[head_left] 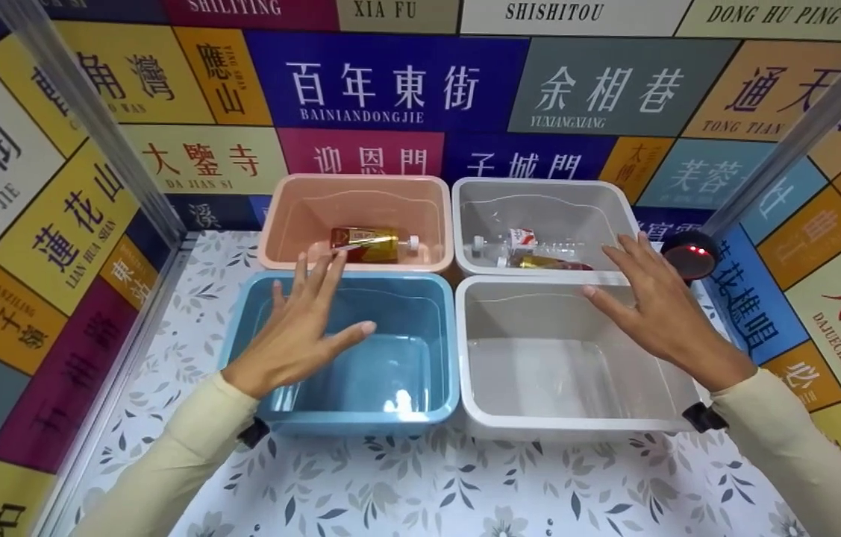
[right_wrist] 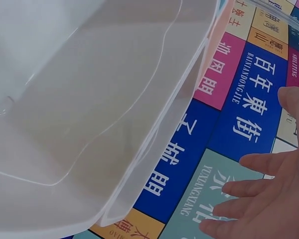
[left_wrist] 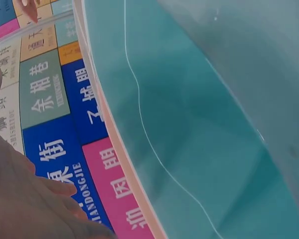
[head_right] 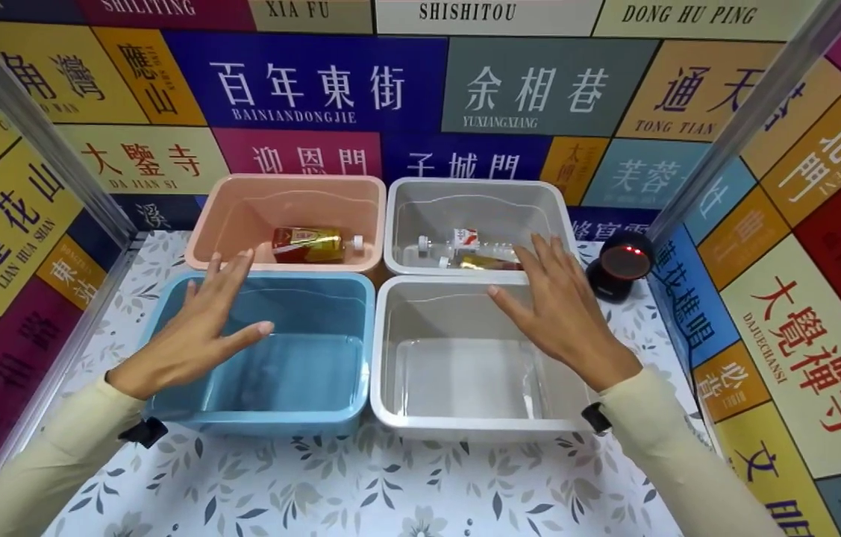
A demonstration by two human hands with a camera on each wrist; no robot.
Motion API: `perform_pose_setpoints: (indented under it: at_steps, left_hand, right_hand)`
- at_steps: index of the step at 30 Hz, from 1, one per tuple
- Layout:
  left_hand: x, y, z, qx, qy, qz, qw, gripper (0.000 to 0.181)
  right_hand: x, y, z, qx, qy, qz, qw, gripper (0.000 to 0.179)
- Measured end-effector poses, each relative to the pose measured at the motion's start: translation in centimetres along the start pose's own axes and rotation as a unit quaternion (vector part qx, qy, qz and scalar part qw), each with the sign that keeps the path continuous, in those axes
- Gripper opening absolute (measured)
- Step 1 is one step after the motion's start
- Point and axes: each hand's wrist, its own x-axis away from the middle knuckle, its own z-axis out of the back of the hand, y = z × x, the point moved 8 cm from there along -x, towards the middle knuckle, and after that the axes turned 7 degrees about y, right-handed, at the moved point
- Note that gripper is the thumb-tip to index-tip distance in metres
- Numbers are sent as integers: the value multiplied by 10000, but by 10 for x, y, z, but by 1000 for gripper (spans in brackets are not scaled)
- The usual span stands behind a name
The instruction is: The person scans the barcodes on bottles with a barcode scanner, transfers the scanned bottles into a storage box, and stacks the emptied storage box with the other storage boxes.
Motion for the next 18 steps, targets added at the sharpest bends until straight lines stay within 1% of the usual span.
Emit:
perform_pose_setpoints:
  at_steps: [5, 12, 18]
  left_hand:
    - [-7, 10, -2, -153, 22, 37, 9999, 109]
    - [-19, 29, -11, -362, -28, -11, 9993, 110]
    - [-32, 47, -20, -611, 18, -218, 9979, 110]
  right_hand:
    - [4, 0, 0, 54, 176, 0, 9998, 79]
    - [4, 0, -4, 68, 192, 47, 9998, 81]
    - [8, 0, -6, 76, 191, 23, 9998, 82]
